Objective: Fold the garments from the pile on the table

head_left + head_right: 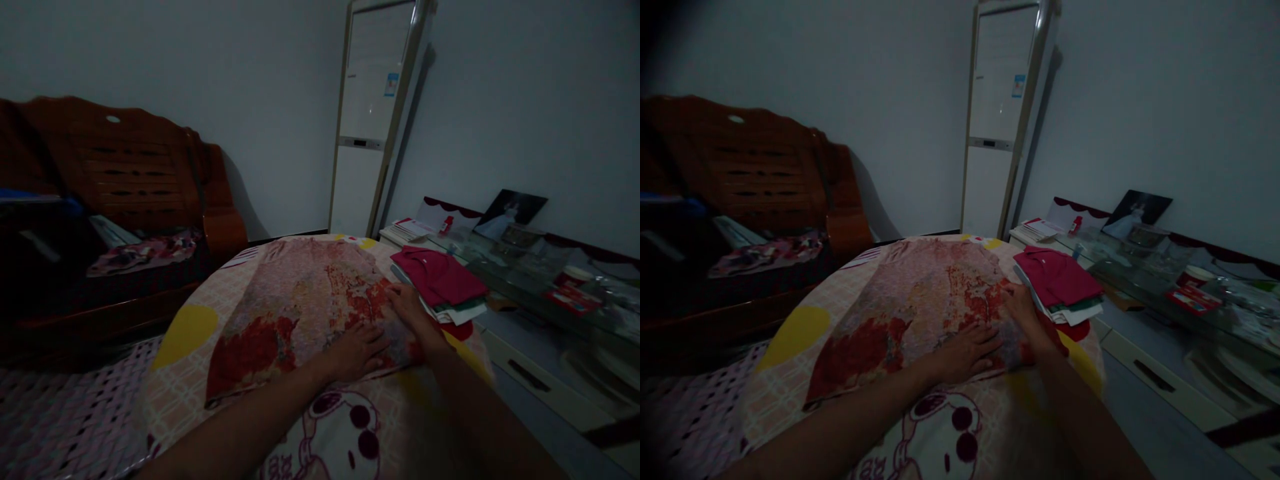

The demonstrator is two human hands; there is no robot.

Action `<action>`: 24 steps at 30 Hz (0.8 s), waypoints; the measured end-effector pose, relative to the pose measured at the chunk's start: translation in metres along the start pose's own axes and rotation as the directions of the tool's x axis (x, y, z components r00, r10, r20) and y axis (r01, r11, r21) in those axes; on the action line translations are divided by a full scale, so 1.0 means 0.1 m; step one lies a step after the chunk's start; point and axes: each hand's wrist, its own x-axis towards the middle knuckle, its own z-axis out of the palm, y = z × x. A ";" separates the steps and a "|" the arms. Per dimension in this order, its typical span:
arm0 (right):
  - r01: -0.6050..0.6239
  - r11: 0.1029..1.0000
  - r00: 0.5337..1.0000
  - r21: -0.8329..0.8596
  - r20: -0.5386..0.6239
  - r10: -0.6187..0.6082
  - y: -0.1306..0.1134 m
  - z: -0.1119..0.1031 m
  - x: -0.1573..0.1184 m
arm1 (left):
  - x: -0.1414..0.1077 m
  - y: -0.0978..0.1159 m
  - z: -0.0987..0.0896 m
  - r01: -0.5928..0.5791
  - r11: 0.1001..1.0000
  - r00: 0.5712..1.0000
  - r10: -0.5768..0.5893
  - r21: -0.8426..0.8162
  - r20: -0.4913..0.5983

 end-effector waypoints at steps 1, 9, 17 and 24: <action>-0.010 0.999 1.000 -0.032 -0.026 0.009 0.06 0.05 0.13 | 0.00 0.00 0.01 0.010 1.000 1.000 -0.010 0.003 -0.002; -0.210 0.900 0.977 -0.382 -0.051 0.206 0.30 0.31 1.08 | 0.00 0.06 -0.02 0.029 0.999 0.999 -0.028 -0.040 0.030; -0.333 0.822 0.933 -0.462 -0.037 0.357 0.49 0.58 1.67 | -0.01 0.08 -0.09 0.032 0.994 0.998 -0.027 -0.106 0.052; -0.358 0.802 0.912 -0.478 0.008 0.411 0.52 0.72 1.96 | -0.02 0.08 -0.06 0.037 0.989 0.999 -0.031 -0.140 0.044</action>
